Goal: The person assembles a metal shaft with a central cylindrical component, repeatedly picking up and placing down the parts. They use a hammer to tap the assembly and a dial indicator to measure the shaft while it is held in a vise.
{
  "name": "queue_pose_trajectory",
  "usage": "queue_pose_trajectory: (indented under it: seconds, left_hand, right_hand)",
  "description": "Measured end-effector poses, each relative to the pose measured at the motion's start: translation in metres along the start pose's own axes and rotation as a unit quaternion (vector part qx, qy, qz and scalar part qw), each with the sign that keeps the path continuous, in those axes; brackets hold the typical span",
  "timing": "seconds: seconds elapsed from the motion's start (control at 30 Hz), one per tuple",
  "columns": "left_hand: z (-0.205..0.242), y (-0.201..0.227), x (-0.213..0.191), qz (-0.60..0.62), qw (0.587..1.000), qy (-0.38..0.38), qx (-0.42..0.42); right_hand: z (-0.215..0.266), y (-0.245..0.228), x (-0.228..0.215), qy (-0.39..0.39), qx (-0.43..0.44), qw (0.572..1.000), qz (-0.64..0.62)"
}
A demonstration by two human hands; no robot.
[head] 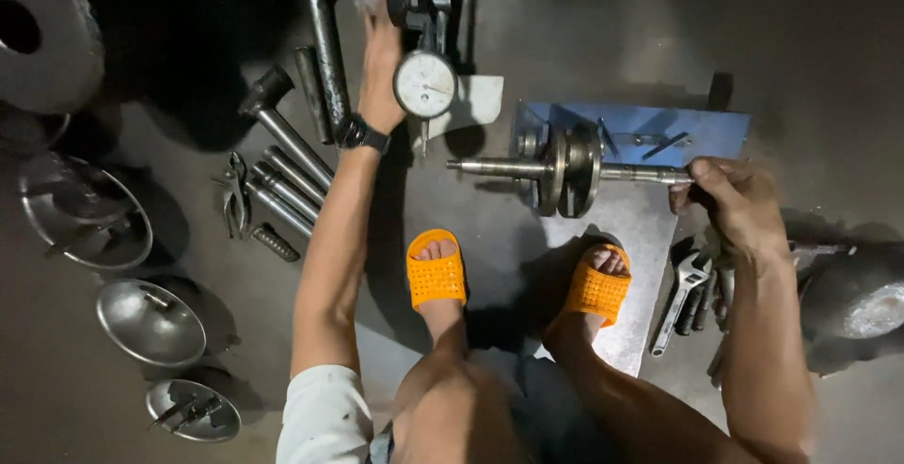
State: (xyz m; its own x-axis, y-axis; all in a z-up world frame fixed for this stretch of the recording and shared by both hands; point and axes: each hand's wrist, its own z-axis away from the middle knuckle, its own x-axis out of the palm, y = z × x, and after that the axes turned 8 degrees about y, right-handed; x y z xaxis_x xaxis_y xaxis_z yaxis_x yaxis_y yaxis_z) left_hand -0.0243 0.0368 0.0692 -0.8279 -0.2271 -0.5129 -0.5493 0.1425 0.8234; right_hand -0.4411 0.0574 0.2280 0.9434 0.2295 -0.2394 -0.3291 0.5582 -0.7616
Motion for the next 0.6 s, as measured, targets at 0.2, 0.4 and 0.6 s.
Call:
queue_pose_trajectory:
  seconds: [0.2,0.4,0.6]
  left_hand:
    - [-0.032,-0.022,0.011,-0.153,0.985,-0.068,0.051]
    - [-0.033,-0.030,0.023,-0.095,0.994,-0.037,0.047]
    - [-0.039,-0.023,0.059,-0.054,0.997,-0.047,0.018]
  right_hand:
    - [-0.003,-0.005,0.002,0.053,0.071,0.987,0.135]
    - [-0.011,0.011,-0.003,0.105,0.130,0.967,0.193]
    - [-0.010,0.010,-0.003,0.097,0.079,0.977,0.175]
